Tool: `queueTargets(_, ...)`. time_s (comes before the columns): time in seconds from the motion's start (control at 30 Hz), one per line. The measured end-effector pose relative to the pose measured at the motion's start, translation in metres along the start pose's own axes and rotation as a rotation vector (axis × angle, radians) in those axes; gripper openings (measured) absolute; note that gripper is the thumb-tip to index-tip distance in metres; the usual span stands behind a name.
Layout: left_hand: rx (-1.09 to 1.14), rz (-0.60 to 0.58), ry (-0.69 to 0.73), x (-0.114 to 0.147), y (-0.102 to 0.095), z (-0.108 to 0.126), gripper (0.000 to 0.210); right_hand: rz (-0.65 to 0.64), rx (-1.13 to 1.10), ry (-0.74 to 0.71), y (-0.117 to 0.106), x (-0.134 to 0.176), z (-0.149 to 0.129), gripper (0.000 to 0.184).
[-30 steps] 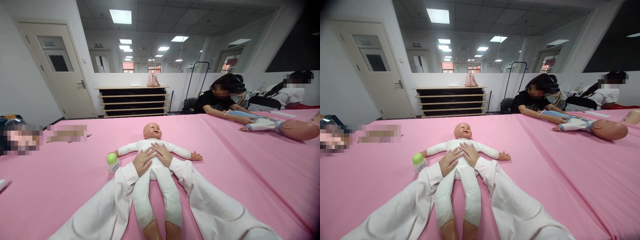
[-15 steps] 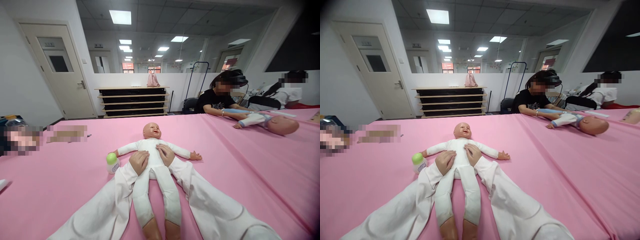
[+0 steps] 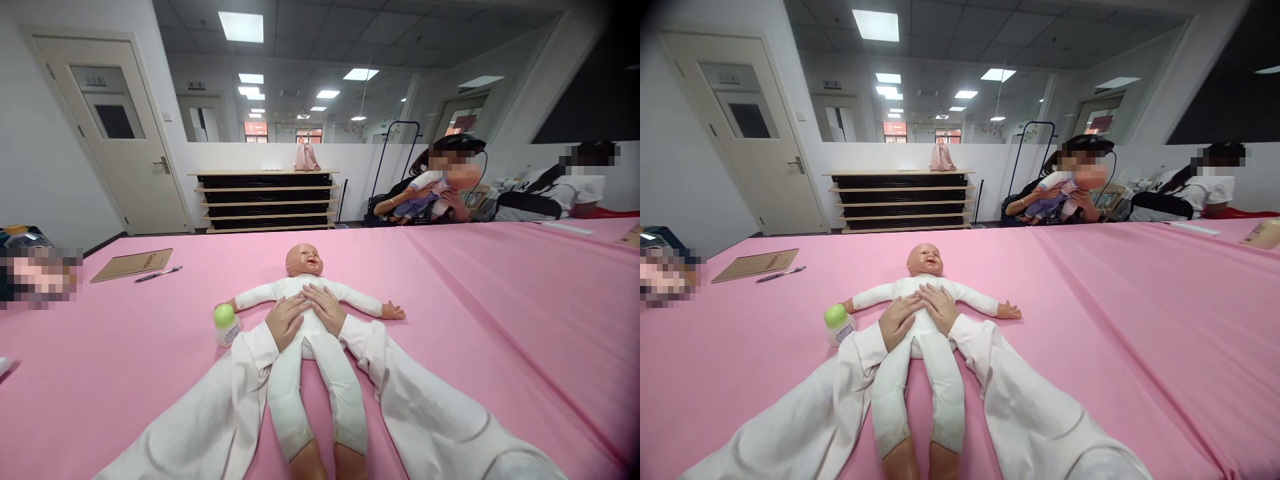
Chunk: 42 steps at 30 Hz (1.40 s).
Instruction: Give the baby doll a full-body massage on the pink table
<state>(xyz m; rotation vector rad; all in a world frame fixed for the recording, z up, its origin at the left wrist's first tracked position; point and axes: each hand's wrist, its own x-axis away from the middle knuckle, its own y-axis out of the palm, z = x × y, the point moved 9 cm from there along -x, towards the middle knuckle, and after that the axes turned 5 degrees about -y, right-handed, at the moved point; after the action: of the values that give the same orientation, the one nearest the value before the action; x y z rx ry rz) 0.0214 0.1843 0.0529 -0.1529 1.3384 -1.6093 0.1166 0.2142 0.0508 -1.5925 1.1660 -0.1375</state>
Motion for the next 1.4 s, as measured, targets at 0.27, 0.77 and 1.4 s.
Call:
queueTargets(0.27, -0.084, -0.038, -0.46, -0.003, 0.007, -0.067, 0.047, 0.101, 0.25, 0.249, -0.013, 0.004, 0.032, 0.034)
queueTargets(0.77, -0.224, 0.095, -0.451, 0.0, -0.013, -0.064, 0.051, 0.124, 0.364, 0.273, -0.035, 0.025, 0.04, 0.033)
queueTargets(1.4, -0.377, 0.103, -0.751, 0.012, -0.02, -0.091, 0.047, 0.237, 0.396, 0.515, -0.031, 0.046, 0.077, 0.051)
